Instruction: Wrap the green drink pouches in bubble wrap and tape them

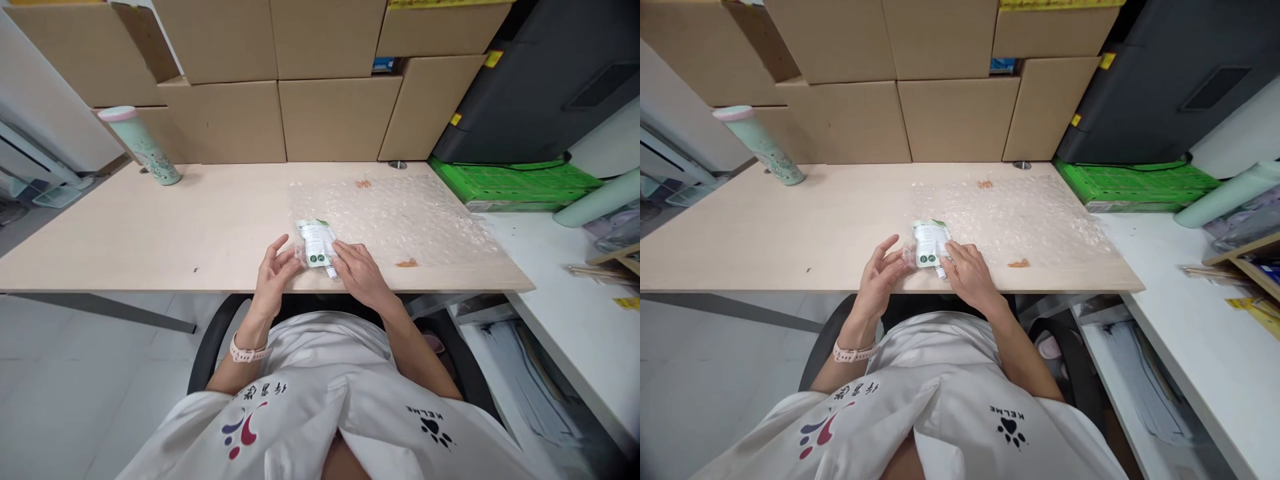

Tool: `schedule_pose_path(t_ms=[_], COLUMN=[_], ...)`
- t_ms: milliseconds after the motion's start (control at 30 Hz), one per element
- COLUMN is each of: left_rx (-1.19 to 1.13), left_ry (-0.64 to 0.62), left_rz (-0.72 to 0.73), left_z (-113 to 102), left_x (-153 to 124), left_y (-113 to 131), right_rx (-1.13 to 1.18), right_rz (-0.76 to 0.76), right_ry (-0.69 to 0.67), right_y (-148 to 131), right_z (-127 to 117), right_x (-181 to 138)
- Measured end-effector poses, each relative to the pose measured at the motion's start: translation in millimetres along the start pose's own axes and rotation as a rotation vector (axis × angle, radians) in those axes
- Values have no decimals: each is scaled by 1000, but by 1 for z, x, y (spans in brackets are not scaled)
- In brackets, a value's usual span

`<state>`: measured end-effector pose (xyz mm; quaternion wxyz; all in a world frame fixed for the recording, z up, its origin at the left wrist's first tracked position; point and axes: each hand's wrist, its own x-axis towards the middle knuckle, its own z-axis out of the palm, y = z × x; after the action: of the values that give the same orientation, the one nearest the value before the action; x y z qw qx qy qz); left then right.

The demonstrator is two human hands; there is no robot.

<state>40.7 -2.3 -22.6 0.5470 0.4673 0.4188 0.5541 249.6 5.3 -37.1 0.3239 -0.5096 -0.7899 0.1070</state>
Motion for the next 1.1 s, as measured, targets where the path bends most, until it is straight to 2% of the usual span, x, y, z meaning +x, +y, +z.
schedule_pose_path(t_ms=[133,267,400,567,733,867,933,1100], left_rx=[27,174,465,782,797,694,627,410], left_ry=[-88,-205,-338,-439,-408,-321,-294,-167], left_rz=[92,281,440,495,538,587,596,441], left_z=[15,38,70,96,97,96,94,81], left_x=[0,5,13,25,29,25,21,13], left_y=[0,-1,-4,-16,-29,-34,-33,-32], right_rx=[62,95,74,12,47,145,190,356], right_rz=[-4,-29,-3,37,28,175,238,278], right_ry=[20,26,-6,-93,-61,147,178,132], right_y=[-1,-1,6,16,20,31,37,48], right_z=[-4,-10,-16,-28,-50,-56,-56,-58], right_x=[-6,-12,-19,-32,-46,-51,-49,-31])
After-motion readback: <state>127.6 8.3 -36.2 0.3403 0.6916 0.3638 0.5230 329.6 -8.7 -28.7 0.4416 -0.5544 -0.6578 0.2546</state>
